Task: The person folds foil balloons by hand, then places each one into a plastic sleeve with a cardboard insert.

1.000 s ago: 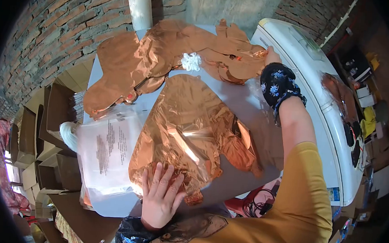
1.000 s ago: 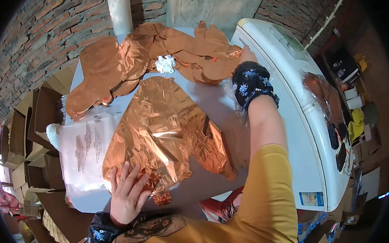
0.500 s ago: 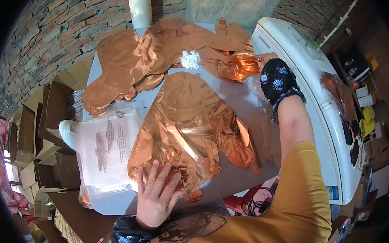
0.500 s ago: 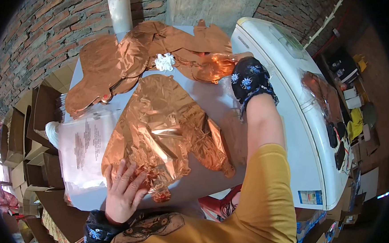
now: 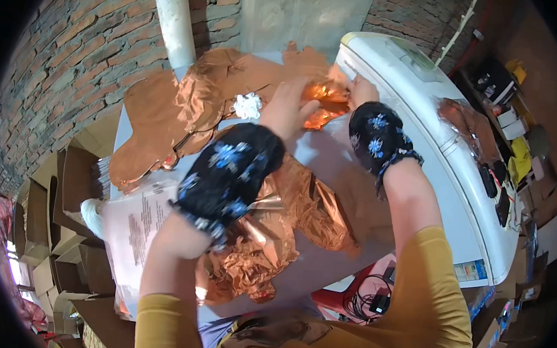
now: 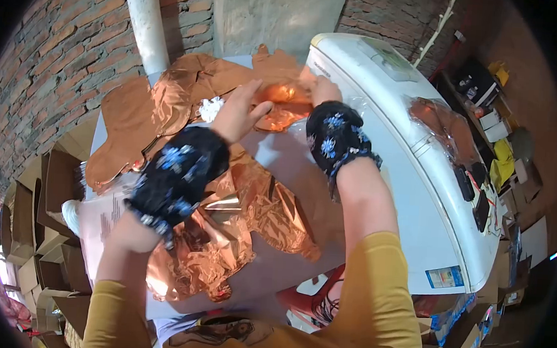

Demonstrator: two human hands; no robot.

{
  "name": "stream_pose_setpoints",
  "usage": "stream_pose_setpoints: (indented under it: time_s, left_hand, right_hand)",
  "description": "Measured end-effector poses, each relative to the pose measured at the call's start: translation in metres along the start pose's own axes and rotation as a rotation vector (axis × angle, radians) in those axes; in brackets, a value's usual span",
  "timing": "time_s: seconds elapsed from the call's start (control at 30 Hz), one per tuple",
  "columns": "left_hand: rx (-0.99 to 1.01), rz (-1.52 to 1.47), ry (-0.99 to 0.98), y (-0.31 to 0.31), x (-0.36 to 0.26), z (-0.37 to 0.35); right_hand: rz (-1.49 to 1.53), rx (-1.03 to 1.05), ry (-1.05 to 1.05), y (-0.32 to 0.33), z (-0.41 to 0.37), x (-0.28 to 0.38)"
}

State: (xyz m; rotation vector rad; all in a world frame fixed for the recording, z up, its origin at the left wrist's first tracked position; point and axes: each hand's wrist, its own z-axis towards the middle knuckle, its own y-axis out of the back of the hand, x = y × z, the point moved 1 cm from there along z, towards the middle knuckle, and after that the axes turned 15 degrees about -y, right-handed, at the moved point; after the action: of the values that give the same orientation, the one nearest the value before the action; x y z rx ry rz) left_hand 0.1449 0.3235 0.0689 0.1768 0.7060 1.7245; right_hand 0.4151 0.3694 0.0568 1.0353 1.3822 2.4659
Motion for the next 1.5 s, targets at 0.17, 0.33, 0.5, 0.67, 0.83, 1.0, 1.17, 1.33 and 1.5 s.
stream_pose_setpoints:
  time_s: [0.17, 0.33, 0.5, 0.67, 0.83, 1.0, 1.17, 1.33, 1.5]
  left_hand:
    - [0.062, 0.111, 0.116, -0.048, 0.004, 0.034]
    - [0.425, -0.21, 0.478, -0.055, -0.009, 0.047]
    - [0.156, 0.042, 0.582, -0.089, 0.025, 0.026]
    - [-0.294, 0.148, 0.56, -0.011, 0.087, 0.036]
    - [-0.377, 0.153, 0.163, 0.116, 0.196, 0.034]
    - [-0.369, 0.149, 0.076, 0.313, 0.051, 0.043]
    - [-0.004, 0.871, -0.261, 0.388, -0.082, 0.031]
    - [1.069, 2.405, -0.306, 0.393, -0.178, -0.061]
    - [0.384, 1.757, 0.127, 0.369, -0.149, -0.026]
  right_hand:
    - [-0.008, 0.094, 0.092, 0.024, -0.032, 0.015]
    - [0.059, 0.154, 0.096, 0.018, -0.039, 0.015]
    - [0.272, 0.145, 0.059, -0.008, -0.019, -0.006]
    - [-0.005, 0.172, -0.017, 0.01, -0.03, 0.002]
    - [-0.142, 0.089, -0.11, -0.001, -0.015, -0.006]
    - [-0.136, 0.199, -0.296, -0.02, 0.0, 0.006]
    - [-0.19, 0.255, -0.291, -0.023, -0.003, 0.012]
    - [-0.266, 0.317, -0.254, -0.02, -0.004, 0.023]
    - [-0.38, 0.154, 0.091, -0.054, 0.018, 0.01]
